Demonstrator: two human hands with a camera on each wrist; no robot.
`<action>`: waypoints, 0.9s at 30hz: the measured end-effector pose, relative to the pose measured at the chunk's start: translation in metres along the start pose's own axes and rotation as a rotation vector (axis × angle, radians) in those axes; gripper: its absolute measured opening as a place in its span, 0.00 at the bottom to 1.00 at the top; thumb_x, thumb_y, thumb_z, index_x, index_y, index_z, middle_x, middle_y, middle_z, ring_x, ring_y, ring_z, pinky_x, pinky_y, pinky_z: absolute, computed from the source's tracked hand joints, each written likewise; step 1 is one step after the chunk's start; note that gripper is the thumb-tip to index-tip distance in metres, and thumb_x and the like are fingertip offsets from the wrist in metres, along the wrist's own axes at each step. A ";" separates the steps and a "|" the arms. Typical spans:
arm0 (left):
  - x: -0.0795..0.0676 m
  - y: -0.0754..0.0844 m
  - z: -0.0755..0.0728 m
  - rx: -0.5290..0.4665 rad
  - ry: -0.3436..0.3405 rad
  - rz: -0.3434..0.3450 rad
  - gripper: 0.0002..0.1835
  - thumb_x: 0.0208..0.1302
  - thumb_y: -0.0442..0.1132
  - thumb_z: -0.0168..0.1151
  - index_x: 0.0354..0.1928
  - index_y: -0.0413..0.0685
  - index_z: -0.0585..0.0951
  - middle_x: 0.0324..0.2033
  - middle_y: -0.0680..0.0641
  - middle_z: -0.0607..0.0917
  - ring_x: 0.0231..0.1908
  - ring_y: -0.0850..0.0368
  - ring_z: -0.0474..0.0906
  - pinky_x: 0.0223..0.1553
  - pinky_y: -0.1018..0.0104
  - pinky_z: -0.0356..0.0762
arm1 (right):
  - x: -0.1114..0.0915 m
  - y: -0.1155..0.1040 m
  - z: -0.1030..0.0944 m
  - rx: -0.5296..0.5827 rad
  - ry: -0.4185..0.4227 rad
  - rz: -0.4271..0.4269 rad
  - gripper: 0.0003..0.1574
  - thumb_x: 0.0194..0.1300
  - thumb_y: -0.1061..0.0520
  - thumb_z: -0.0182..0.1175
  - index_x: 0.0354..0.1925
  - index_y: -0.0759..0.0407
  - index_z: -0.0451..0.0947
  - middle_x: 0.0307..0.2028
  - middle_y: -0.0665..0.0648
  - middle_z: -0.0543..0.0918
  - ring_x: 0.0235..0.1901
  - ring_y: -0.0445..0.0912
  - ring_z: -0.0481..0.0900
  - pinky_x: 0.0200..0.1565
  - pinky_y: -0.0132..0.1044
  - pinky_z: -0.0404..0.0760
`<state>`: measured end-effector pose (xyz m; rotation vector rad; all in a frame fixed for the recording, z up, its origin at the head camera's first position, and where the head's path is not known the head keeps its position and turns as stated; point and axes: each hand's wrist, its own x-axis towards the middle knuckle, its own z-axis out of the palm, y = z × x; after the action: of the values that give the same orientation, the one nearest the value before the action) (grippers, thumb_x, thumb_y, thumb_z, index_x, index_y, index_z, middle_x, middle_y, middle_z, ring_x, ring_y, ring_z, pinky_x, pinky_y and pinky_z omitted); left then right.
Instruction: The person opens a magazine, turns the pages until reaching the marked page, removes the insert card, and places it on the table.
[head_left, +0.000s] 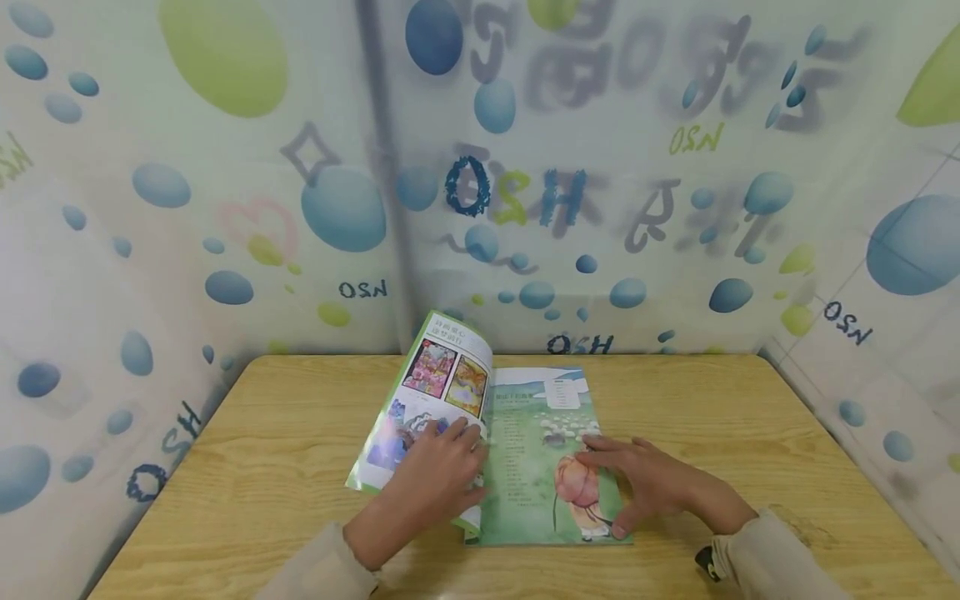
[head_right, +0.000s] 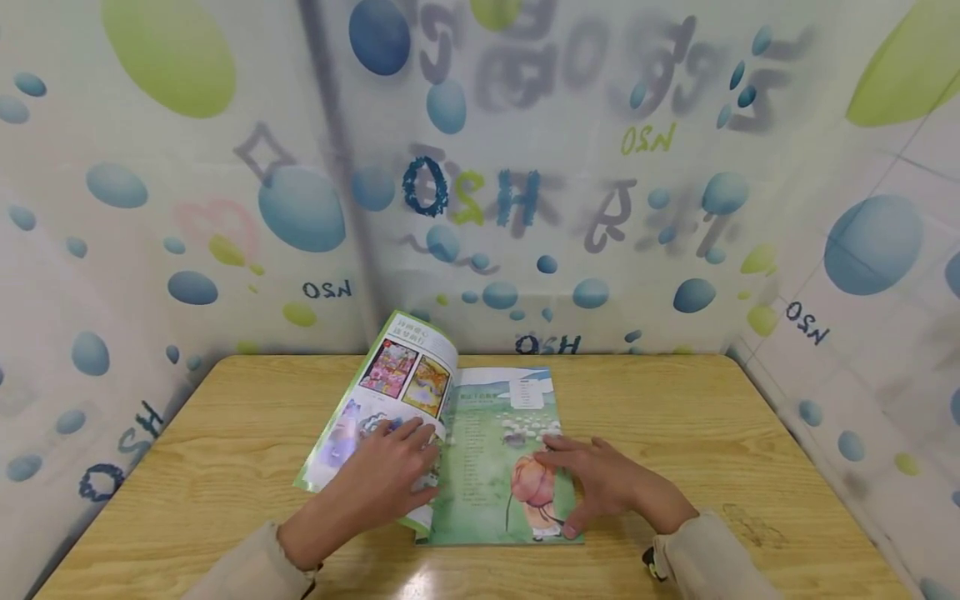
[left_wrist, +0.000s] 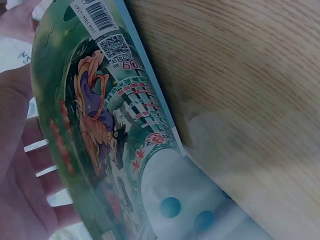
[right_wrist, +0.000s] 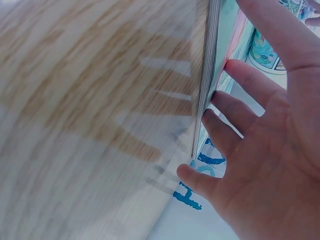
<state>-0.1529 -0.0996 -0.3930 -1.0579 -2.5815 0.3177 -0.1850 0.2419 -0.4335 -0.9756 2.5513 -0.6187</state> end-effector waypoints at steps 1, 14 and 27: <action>0.000 -0.001 0.001 -0.024 -0.007 -0.008 0.26 0.57 0.63 0.67 0.47 0.50 0.86 0.52 0.46 0.84 0.54 0.48 0.79 0.48 0.44 0.80 | 0.000 0.000 0.000 -0.003 0.001 -0.006 0.63 0.42 0.31 0.76 0.71 0.51 0.68 0.73 0.64 0.62 0.71 0.64 0.59 0.60 0.79 0.48; -0.008 -0.006 0.017 -0.225 -0.029 -0.018 0.27 0.63 0.52 0.61 0.63 0.52 0.79 0.69 0.44 0.71 0.65 0.38 0.70 0.30 0.49 0.84 | -0.001 0.001 0.000 0.010 0.003 -0.015 0.63 0.42 0.31 0.76 0.71 0.52 0.68 0.73 0.66 0.62 0.71 0.66 0.59 0.59 0.80 0.48; -0.011 -0.009 0.028 -0.367 -0.111 -0.091 0.34 0.67 0.66 0.54 0.66 0.51 0.77 0.71 0.44 0.68 0.69 0.37 0.64 0.41 0.46 0.84 | 0.000 -0.001 0.000 -0.007 -0.004 -0.002 0.62 0.42 0.31 0.76 0.71 0.51 0.68 0.73 0.64 0.61 0.72 0.64 0.58 0.61 0.76 0.51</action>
<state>-0.1620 -0.1157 -0.4184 -1.0579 -2.8487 -0.1312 -0.1843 0.2416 -0.4327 -0.9811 2.5511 -0.6089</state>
